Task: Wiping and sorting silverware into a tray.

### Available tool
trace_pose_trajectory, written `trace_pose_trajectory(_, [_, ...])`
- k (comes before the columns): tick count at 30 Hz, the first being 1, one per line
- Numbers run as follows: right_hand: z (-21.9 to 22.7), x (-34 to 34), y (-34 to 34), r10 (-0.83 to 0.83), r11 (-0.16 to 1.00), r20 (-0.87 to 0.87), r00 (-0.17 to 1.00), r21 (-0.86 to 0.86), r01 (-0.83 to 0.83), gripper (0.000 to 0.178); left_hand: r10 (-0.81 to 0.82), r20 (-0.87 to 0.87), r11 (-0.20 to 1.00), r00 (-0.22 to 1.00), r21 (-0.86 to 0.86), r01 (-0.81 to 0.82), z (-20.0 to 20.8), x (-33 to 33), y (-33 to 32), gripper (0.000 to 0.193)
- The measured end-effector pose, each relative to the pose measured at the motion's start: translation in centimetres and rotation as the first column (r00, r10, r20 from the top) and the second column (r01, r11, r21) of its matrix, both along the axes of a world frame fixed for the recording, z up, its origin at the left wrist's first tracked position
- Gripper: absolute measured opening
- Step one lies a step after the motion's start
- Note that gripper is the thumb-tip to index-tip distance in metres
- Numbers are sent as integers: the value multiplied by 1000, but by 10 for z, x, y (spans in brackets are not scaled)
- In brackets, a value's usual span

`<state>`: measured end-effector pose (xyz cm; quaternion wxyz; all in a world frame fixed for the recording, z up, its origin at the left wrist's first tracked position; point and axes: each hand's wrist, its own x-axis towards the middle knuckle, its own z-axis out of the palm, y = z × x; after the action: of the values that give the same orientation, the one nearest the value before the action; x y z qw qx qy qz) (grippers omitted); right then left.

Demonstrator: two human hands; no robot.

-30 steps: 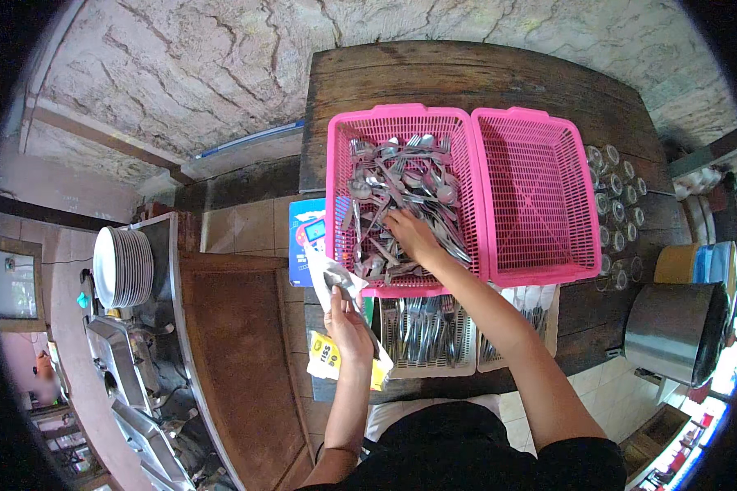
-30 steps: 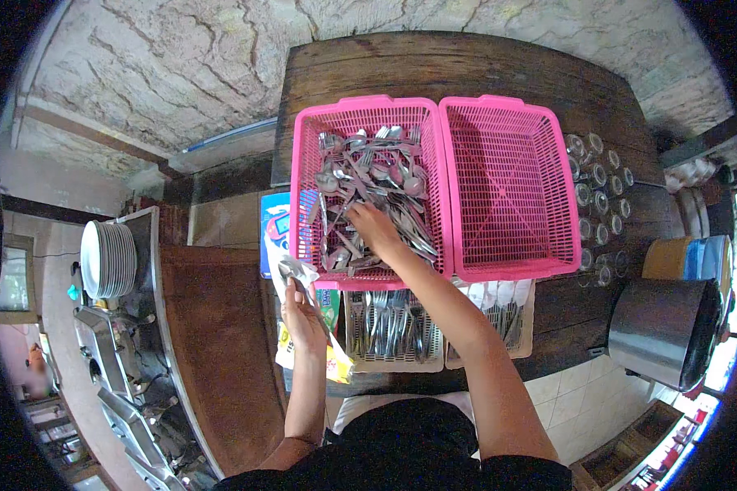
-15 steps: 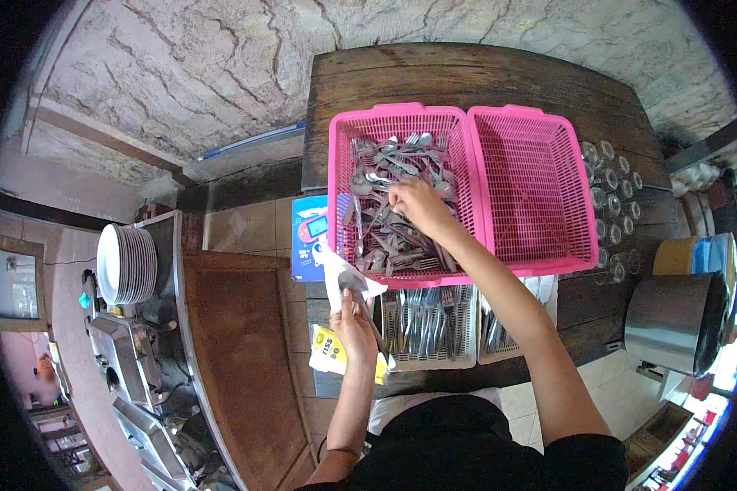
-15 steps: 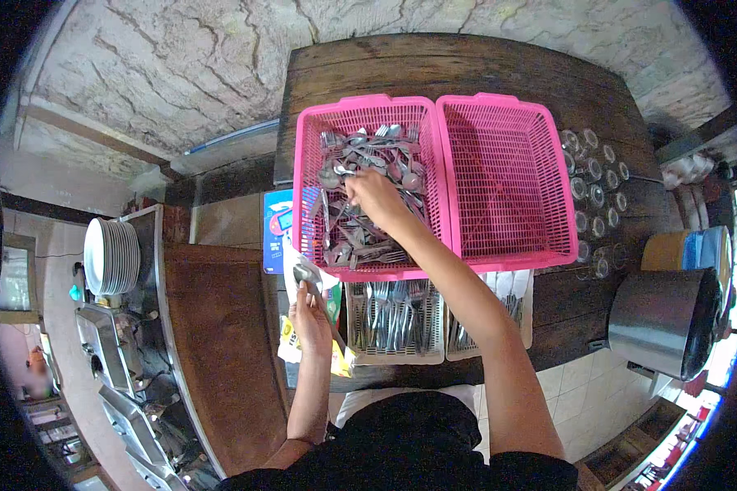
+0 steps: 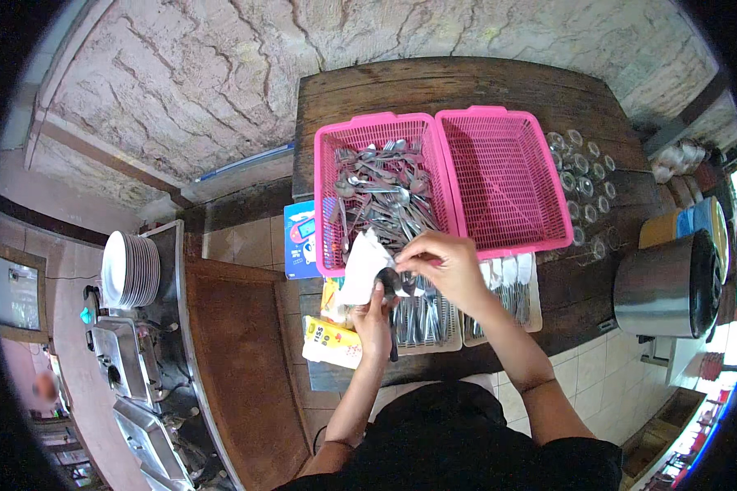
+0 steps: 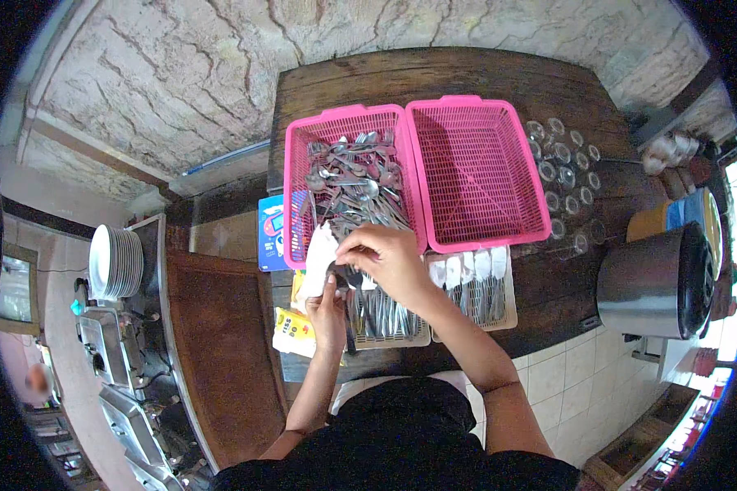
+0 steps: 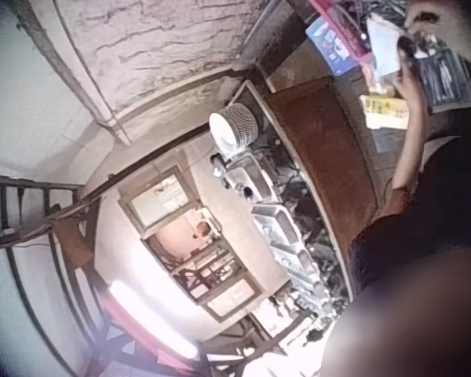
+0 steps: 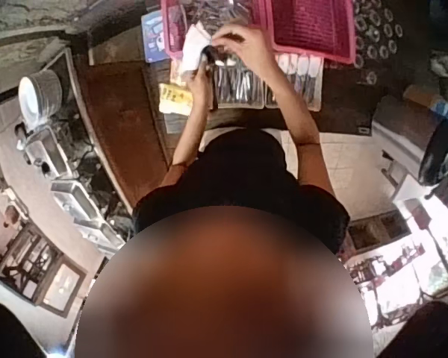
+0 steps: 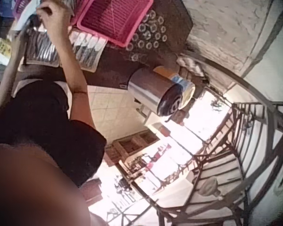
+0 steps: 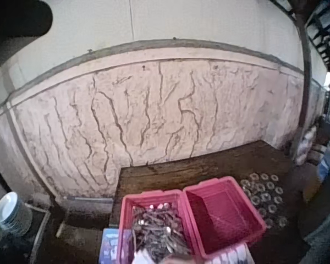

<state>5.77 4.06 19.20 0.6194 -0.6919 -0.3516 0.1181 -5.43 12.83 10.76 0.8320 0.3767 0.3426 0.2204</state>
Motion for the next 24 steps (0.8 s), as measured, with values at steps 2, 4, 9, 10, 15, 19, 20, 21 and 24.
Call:
trace_pose_trajectory(2, [-9,-13,0,-22,1000,-64,998,11,22,8,-11,-4,1000,1000,8,11,18,-1,-14,8])
trace_pose_trajectory(4, [-15,-24,-2,-106,994,-62,992,-6,106,8,-41,22,999,999,-20,41,21,-7,-23,8])
trace_pose_trajectory(9, [-24,-42,-9,-291,956,110,950,4,292,9,-112,46,994,993,-9,113,24,-19,-37,10])
trace_pose_trajectory(10, [-26,-47,-10,-320,947,35,947,-19,321,9,-71,40,997,997,-4,71,27,-18,-42,15])
trace_pose_trajectory(15, [-28,-61,-16,-447,883,309,840,3,469,12,-168,-6,973,986,157,167,8,-27,-49,16])
trace_pose_trajectory(19, [-29,-79,-28,-671,733,347,655,185,654,21,-28,97,991,995,131,15,6,-28,-45,14])
trace_pose_trajectory(20, [-45,-86,-32,-658,753,280,699,207,625,21,10,112,990,994,139,-26,6,-28,-43,12])
trace_pose_trajectory(21, [-60,-94,-37,-659,752,282,697,207,626,21,46,127,987,991,145,-64,6,-27,-42,11])
trace_pose_trajectory(24, [-89,-121,-46,-195,974,-113,974,-143,178,22,71,67,982,995,169,-82,13,-30,-39,8])
